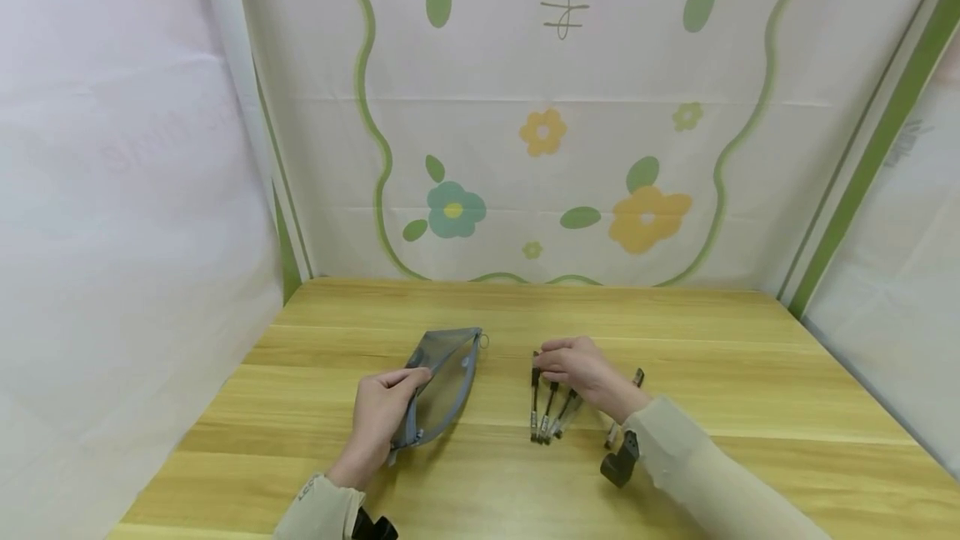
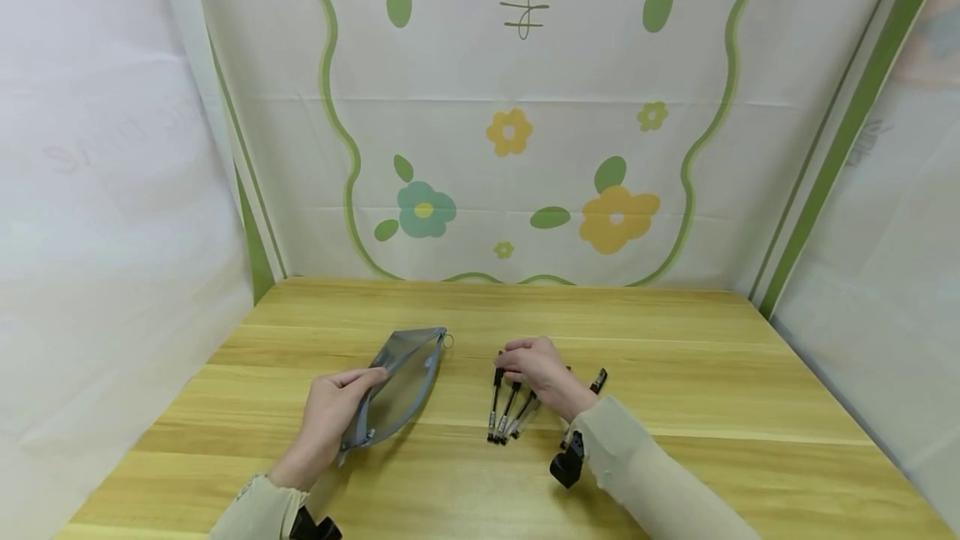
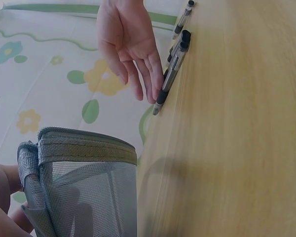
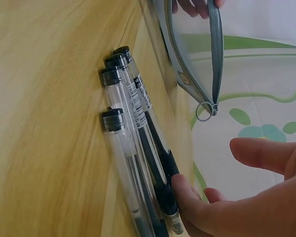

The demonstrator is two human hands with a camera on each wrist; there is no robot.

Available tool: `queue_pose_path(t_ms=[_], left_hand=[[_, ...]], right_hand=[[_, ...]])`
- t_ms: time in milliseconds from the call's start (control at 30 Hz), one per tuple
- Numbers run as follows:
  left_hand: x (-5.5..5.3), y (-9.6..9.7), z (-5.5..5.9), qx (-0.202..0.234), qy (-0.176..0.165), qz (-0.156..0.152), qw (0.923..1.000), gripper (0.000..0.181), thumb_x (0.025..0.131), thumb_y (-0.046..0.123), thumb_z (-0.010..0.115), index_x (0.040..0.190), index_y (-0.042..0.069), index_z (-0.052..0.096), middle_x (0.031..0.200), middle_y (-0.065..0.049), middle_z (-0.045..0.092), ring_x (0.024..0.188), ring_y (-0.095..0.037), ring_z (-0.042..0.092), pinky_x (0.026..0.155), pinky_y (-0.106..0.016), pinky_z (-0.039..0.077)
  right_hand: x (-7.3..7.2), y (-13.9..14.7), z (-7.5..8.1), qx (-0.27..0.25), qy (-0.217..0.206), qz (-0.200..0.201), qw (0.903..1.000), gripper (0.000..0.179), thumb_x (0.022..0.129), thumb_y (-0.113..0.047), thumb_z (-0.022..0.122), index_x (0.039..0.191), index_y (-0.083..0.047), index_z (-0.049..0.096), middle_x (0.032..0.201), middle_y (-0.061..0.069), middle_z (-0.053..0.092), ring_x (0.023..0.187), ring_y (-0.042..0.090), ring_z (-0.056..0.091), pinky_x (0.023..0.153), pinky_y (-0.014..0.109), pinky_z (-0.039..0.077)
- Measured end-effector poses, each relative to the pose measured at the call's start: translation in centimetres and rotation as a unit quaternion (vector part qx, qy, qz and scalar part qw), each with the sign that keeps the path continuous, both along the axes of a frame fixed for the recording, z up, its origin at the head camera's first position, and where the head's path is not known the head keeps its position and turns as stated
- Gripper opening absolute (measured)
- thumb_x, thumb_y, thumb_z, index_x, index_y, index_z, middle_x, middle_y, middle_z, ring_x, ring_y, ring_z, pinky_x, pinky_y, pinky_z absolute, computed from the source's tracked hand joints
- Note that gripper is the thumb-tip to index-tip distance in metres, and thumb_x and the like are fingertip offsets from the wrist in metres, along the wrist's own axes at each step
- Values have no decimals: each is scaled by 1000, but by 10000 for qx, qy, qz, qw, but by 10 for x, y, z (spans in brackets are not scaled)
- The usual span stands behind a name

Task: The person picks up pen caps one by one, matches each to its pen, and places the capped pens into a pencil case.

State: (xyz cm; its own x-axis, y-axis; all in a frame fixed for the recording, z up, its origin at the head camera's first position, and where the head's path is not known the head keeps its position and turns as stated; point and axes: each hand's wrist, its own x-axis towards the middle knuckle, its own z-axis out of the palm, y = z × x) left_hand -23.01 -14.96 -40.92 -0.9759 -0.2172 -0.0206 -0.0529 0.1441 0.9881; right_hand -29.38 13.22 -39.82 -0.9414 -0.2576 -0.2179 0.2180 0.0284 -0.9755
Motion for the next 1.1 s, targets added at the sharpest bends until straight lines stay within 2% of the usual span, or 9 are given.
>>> queue_pose_path(t_ms=[333,433,567,633,867,1100], left_hand=[[1,-1,0,9,3,-23,10000,22,74,33,72,87,15,73,96,2,65,102,-17,54,88,-40,41],[1,-1,-1,16,29,-45,10000,23,74,33,72,87,15,73,96,2,65,102,-17,54,87,-40,42],[0,-1,0,12,36,-56,10000,23,74,34,72,87,15,73,97,2,65,102,-18,54,87,-40,42],[0,-1,0,5,32,-52,10000,23,73,34,72,87,15,73,97,2,64,102,-18,53,87,-40,42],[0,0,0,-8,-21,-16,10000,23,73,34,72,87,15,73,97,2,65,103,-18,53,87,-40,42],[-1,1,-1,-42,-57,51,10000,22,74,32,72,86,15,73,96,2,65,102,-18,54,87,-39,42]], right_hand=[[-4,-11,-4,538,342,646,9959,51,82,-4,62,125,14,39,122,28,44,102,29,54,88,40,42],[-4,-11,-6,899,571,735,9916,50,81,-4,64,123,12,42,117,25,50,98,26,55,84,36,45],[-1,-10,-7,1394,959,765,9826,49,78,-6,68,120,10,47,110,20,55,93,24,56,79,34,47],[0,-10,-7,1457,1028,767,9810,48,77,-5,68,118,9,48,109,20,55,92,24,55,79,35,47],[3,-10,-9,1506,1067,714,9802,46,78,-5,67,117,8,50,108,19,55,93,24,55,79,35,47],[7,-13,-9,1527,998,581,9815,42,74,4,67,112,12,51,101,22,55,80,24,58,67,37,51]])
